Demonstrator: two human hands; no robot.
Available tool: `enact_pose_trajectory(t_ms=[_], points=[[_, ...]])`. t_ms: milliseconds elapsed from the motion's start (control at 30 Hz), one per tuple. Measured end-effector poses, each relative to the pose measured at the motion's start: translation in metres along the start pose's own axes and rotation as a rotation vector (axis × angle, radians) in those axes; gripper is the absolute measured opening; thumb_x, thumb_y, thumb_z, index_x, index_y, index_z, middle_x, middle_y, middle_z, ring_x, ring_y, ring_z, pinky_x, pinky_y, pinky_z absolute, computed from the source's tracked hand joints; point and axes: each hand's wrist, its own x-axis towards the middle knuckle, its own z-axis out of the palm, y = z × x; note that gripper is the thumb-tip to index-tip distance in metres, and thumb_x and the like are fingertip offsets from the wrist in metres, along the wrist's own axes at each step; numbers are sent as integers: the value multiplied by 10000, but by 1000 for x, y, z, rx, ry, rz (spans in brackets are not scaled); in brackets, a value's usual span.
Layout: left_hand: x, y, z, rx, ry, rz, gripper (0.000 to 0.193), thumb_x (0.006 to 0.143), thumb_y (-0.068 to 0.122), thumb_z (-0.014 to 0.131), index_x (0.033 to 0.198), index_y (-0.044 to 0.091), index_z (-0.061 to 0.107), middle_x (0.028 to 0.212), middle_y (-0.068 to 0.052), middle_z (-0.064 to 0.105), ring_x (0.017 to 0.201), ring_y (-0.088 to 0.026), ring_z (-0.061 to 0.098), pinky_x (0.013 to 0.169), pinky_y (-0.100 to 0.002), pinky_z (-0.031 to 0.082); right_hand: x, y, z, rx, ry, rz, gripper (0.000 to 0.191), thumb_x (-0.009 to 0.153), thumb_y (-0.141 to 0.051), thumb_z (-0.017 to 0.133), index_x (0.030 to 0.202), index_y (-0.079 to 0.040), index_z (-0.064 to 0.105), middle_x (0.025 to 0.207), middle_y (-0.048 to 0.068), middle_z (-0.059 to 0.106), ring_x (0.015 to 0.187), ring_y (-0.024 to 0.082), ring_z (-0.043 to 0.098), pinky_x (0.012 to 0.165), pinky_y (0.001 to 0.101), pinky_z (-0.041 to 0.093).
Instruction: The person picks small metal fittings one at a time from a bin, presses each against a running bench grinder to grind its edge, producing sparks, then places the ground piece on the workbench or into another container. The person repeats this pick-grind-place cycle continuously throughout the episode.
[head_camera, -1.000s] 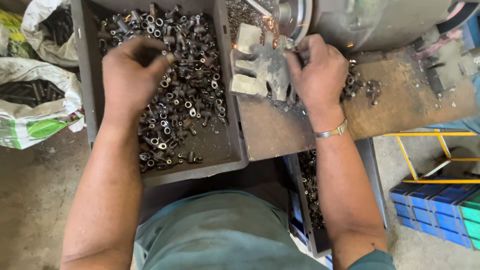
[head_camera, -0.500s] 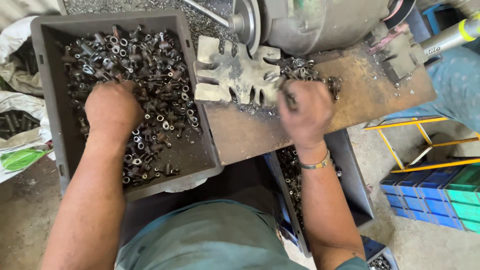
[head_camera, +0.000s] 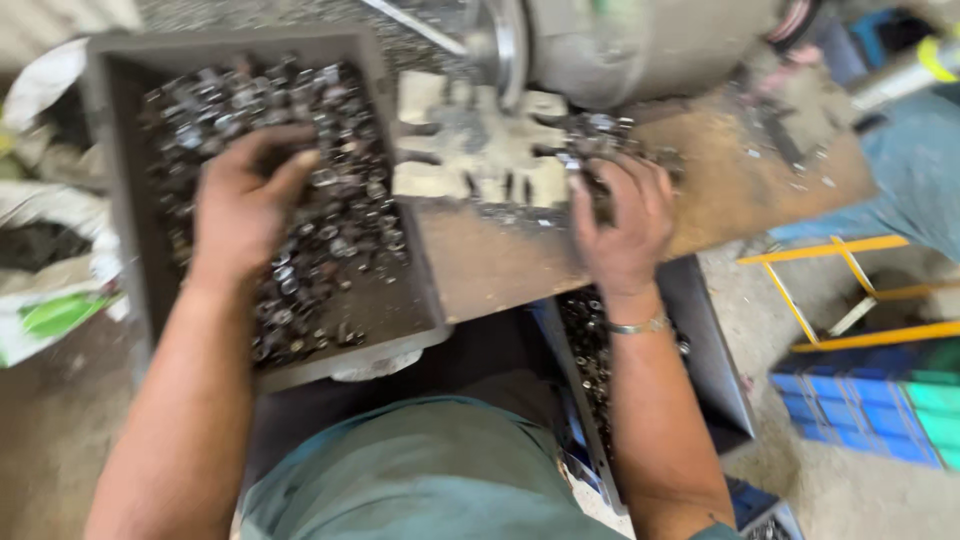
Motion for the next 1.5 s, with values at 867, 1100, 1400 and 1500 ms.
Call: enact_pose_trajectory(t_ms=[867,1100,1400,1500], points=[[-91,-25,-43,1168,196,246,384,835,295,827,1145,81,753,953,-129,695,917,-333,690,773,-451,565,43,-26,18,129,-259,239,424,859,-230,911,1182,-53,702,1006,132,771,855,258,767,764,366,594],[-107,-51,-56,1368,204,264,242,845,307,833,947,111,735,900,-86,647,861,-304,668,774,-433,555,57,-23,53,-48,-193,111,321,868,-193,891,1040,-70,648,874,106,737,772,317,720,691,429,557],[-104,-55,-52,1502,146,213,231,829,318,817,878,117,715,838,-67,641,831,-271,669,751,-419,542,49,-21,50,35,-290,106,319,919,-212,892,1009,-80,616,859,83,717,764,251,714,687,384,558],[-105,-54,-51,1512,137,193,243,828,338,815,840,119,709,862,-64,643,840,-270,669,767,-425,540,52,-18,52,-21,-229,96,333,856,-187,908,965,-67,618,797,81,700,760,296,696,675,412,541]])
